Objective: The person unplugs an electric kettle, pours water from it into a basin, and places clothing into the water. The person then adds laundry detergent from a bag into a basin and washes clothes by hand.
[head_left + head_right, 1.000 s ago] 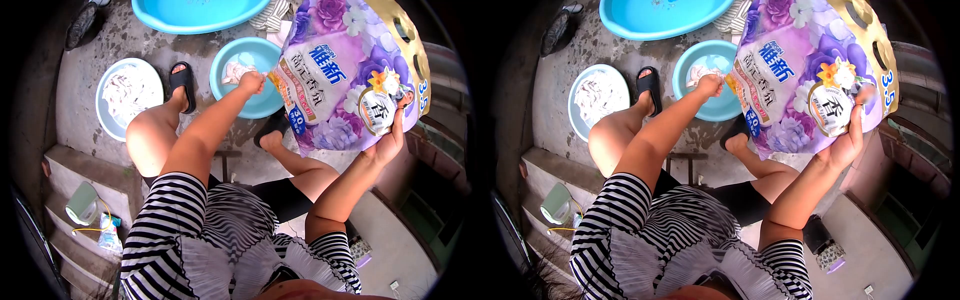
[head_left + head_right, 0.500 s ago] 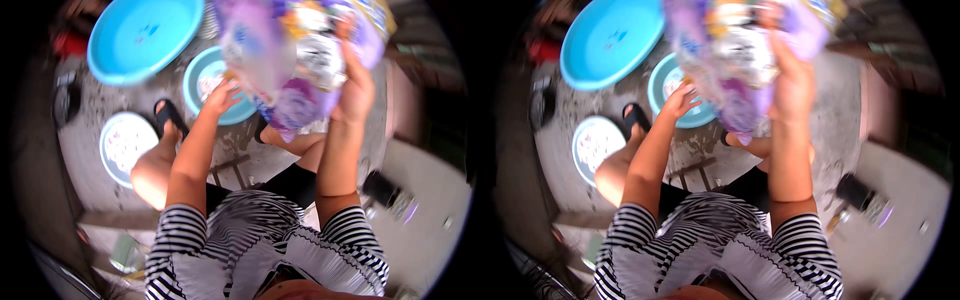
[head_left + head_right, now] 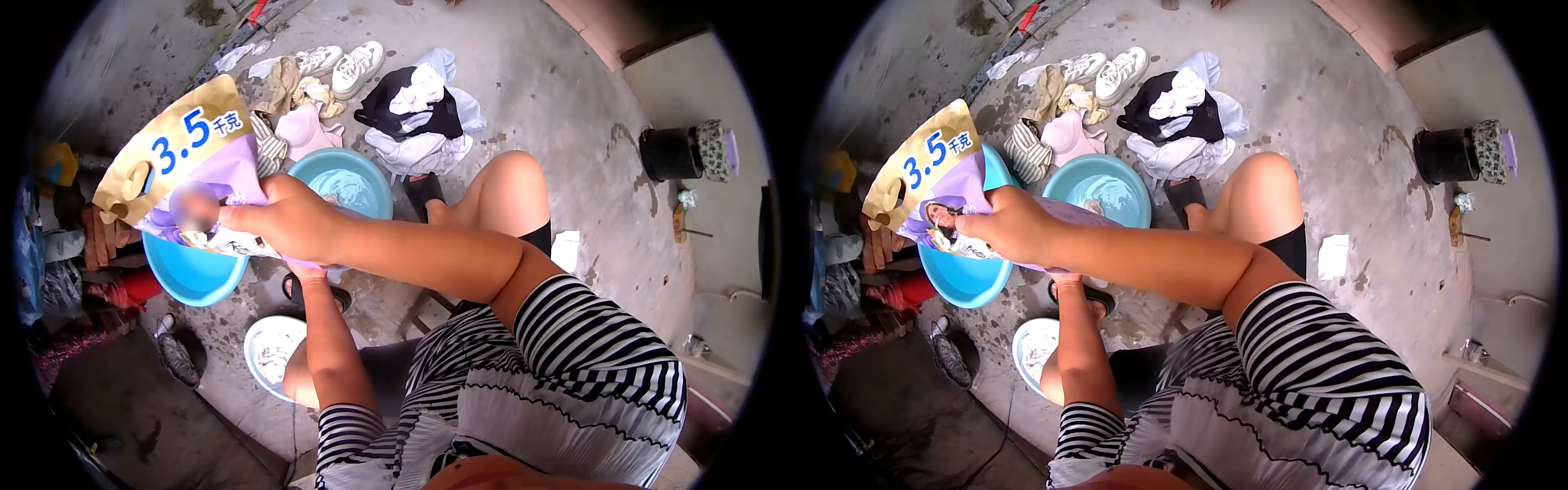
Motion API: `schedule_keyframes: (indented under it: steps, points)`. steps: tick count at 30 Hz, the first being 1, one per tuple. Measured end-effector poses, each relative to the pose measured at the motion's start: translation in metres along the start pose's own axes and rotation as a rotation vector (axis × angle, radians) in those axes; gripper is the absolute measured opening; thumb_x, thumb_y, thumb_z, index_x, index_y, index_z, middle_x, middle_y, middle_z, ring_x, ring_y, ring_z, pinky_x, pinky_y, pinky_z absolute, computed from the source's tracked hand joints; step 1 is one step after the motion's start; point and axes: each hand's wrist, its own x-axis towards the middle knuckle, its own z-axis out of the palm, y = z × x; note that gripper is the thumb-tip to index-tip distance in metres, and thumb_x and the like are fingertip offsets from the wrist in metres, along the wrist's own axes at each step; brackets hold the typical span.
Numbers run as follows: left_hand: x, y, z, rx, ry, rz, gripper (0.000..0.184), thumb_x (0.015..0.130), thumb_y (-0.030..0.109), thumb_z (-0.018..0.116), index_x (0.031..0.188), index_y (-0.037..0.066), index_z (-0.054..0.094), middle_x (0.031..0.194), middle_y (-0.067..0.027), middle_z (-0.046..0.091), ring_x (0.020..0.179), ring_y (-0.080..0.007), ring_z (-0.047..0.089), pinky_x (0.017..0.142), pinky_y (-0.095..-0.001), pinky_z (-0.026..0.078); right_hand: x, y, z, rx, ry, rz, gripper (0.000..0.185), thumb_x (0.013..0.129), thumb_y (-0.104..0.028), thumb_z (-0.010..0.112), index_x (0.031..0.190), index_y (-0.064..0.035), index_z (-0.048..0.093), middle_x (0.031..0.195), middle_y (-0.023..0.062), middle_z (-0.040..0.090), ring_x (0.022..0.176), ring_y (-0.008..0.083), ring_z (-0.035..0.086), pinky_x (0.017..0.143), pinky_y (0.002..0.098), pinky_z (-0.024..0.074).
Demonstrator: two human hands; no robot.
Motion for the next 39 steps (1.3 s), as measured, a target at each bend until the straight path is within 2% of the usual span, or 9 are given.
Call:
schedule_keyframes:
  steps: [5, 10, 13, 18, 22, 27, 30, 36, 39]
  points:
    - [0.007, -0.003, 0.002, 0.023, 0.014, -0.021, 0.038, 0.086, 0.031, 0.046, 0.117, 0.009, 0.044, 0.116, -0.0076, 0.051, 0.107, -0.0241, 0.049, 0.09, -0.0419, 0.041, 0.004, 0.014, 0.002, -0.088, -0.034, 0.06, 0.027, 0.08, -0.021, 0.058, 0.096, 0.0007, 0.06, 0.08, 0.0021, 0.061, 0.07, 0.0055, 0.053, 0.061, 0.0228, 0.0428]
    - [0.016, -0.01, 0.006, 0.043, 0.019, -0.053, 0.038, 0.086, 0.031, 0.047, 0.117, 0.009, 0.044, 0.116, -0.0076, 0.051, 0.106, -0.024, 0.049, 0.09, -0.0415, 0.042, 0.001, 0.002, -0.009, 0.062, -0.055, 0.057, 0.026, 0.079, -0.021, 0.06, 0.092, 0.0018, 0.06, 0.075, 0.0008, 0.059, 0.064, 0.0051, 0.051, 0.056, 0.0218, 0.0412]
    - [0.017, -0.01, 0.006, 0.048, 0.026, -0.062, 0.039, 0.086, 0.031, 0.047, 0.118, 0.009, 0.044, 0.117, -0.0076, 0.05, 0.106, -0.024, 0.05, 0.089, -0.0412, 0.042, 0.01, 0.029, 0.001, -0.079, -0.026, 0.108, 0.026, 0.079, -0.022, 0.06, 0.089, 0.0024, 0.061, 0.072, 0.0003, 0.058, 0.062, 0.0048, 0.051, 0.054, 0.0216, 0.0407]
    - [0.017, -0.009, -0.002, 0.055, 0.035, -0.087, 0.039, 0.086, 0.031, 0.047, 0.118, 0.009, 0.044, 0.117, -0.0076, 0.05, 0.106, -0.0239, 0.05, 0.089, -0.0408, 0.042, 0.013, 0.009, -0.007, 0.162, -0.051, 0.021, 0.023, 0.08, -0.017, 0.059, 0.092, 0.0027, 0.061, 0.08, 0.0015, 0.06, 0.068, 0.0056, 0.053, 0.06, 0.0228, 0.0429]
    - [0.012, -0.006, -0.009, 0.065, 0.047, -0.104, 0.04, 0.086, 0.032, 0.048, 0.118, 0.009, 0.043, 0.117, -0.0076, 0.05, 0.106, -0.0239, 0.05, 0.089, -0.0405, 0.043, 0.019, 0.026, 0.004, 0.121, -0.065, 0.111, 0.02, 0.08, -0.014, 0.058, 0.094, 0.0008, 0.061, 0.086, 0.0028, 0.061, 0.076, 0.0066, 0.055, 0.068, 0.0234, 0.0444]
    - [-0.01, -0.006, -0.029, 0.073, 0.094, -0.135, 0.04, 0.085, 0.032, 0.048, 0.118, 0.009, 0.043, 0.117, -0.0076, 0.05, 0.105, -0.0238, 0.05, 0.088, -0.04, 0.043, 0.008, 0.035, 0.029, -0.07, -0.149, 0.151, 0.024, 0.078, -0.024, 0.06, 0.078, -0.0001, 0.062, 0.06, 0.0035, 0.057, 0.052, 0.0107, 0.053, 0.048, 0.0278, 0.0417]
    - [-0.02, -0.008, -0.037, 0.079, 0.108, -0.153, 0.041, 0.085, 0.032, 0.048, 0.118, 0.009, 0.043, 0.117, -0.0076, 0.05, 0.105, -0.0238, 0.05, 0.088, -0.0398, 0.043, 0.001, 0.021, 0.034, -0.206, -0.216, 0.158, 0.026, 0.076, -0.023, 0.059, 0.086, 0.0018, 0.061, 0.074, 0.018, 0.061, 0.071, 0.0265, 0.06, 0.067, 0.0354, 0.0445]
    - [-0.024, -0.008, -0.043, 0.086, 0.12, -0.171, 0.041, 0.085, 0.032, 0.049, 0.119, 0.009, 0.043, 0.117, -0.0076, 0.05, 0.105, -0.0238, 0.051, 0.088, -0.0392, 0.044, 0.007, 0.019, 0.035, -0.219, -0.211, 0.191, 0.025, 0.075, -0.021, 0.059, 0.091, -0.0015, 0.061, 0.079, 0.0166, 0.062, 0.075, 0.0254, 0.06, 0.07, 0.0342, 0.0443]
    - [-0.023, -0.008, -0.044, 0.09, 0.124, -0.172, 0.042, 0.085, 0.032, 0.049, 0.119, 0.008, 0.043, 0.117, -0.0077, 0.05, 0.105, -0.0237, 0.051, 0.087, -0.039, 0.044, 0.009, 0.04, 0.038, -0.272, -0.176, 0.059, 0.03, 0.078, -0.027, 0.057, 0.084, 0.0021, 0.061, 0.07, 0.0128, 0.061, 0.066, 0.0213, 0.06, 0.062, 0.0333, 0.0452]
